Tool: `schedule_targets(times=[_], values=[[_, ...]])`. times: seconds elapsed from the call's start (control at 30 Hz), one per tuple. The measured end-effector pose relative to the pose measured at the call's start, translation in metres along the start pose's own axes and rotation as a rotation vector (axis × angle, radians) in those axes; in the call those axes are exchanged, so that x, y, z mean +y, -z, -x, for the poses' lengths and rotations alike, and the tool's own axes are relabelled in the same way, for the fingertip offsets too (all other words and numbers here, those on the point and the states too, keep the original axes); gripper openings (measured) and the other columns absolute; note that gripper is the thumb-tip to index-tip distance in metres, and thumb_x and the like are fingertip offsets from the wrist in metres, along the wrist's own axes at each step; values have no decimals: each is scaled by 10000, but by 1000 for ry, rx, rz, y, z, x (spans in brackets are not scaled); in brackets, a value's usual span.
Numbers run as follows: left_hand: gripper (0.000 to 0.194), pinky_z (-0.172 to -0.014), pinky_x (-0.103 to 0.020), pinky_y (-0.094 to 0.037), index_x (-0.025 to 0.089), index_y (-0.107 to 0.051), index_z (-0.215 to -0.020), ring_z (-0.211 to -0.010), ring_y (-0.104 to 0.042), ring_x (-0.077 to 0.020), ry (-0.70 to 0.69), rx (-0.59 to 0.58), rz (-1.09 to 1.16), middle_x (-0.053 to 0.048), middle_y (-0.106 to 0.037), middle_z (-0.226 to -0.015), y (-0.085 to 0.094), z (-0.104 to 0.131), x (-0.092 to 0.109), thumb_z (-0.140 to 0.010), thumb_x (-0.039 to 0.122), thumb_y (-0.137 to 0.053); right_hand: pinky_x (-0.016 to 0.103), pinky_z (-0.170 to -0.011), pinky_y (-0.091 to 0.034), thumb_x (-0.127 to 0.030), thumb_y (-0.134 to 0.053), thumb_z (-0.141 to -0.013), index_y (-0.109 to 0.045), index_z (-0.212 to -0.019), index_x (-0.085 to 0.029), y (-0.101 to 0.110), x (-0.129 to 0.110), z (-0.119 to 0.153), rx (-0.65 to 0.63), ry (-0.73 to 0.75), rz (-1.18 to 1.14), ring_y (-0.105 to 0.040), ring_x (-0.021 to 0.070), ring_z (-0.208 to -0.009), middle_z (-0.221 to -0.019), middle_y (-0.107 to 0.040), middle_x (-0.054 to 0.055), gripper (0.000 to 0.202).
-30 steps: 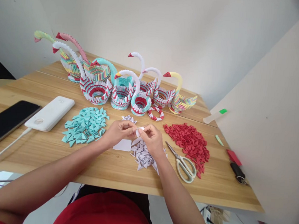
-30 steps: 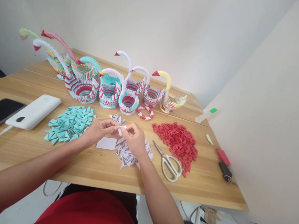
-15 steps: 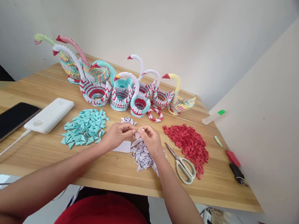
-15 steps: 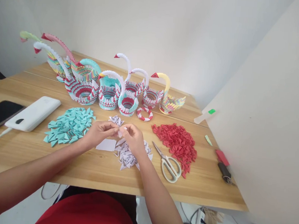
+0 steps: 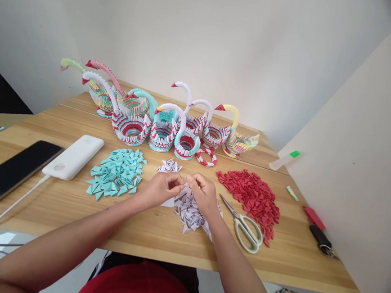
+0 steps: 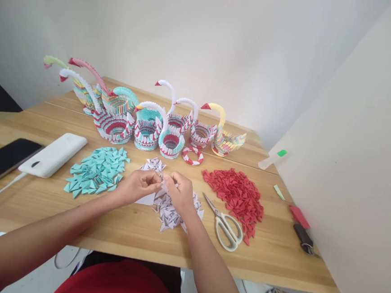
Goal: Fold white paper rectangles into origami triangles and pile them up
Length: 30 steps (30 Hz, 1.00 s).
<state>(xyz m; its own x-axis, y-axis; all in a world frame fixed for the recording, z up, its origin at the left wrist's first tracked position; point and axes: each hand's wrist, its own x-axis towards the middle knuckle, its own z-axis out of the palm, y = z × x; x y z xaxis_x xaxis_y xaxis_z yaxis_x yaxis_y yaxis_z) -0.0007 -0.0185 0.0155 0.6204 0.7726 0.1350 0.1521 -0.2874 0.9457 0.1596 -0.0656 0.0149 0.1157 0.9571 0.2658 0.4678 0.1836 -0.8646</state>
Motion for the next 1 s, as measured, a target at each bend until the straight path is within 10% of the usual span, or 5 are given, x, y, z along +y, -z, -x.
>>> schedule_targets(times=[0.4, 1.0], values=[[195, -513, -202, -334, 139, -575, -692, -535, -415, -88, 21, 195, 173, 29, -506, -578, 1, -4, -2, -773, 315, -565, 243, -620, -409, -408, -539, -873, -617, -791, -182, 2, -1, 0, -38, 2, -5, -554, 142, -650, -693, -612, -2, 252], [249, -520, -208, -335, 140, -536, -703, -544, -428, -90, -10, 150, 194, 25, -493, -592, 0, -2, -5, -801, 368, -556, 236, -590, -388, -391, -566, -860, -599, -749, -190, 0, 3, 0, 3, 25, 44, -560, 136, -629, -652, -590, -20, 232]])
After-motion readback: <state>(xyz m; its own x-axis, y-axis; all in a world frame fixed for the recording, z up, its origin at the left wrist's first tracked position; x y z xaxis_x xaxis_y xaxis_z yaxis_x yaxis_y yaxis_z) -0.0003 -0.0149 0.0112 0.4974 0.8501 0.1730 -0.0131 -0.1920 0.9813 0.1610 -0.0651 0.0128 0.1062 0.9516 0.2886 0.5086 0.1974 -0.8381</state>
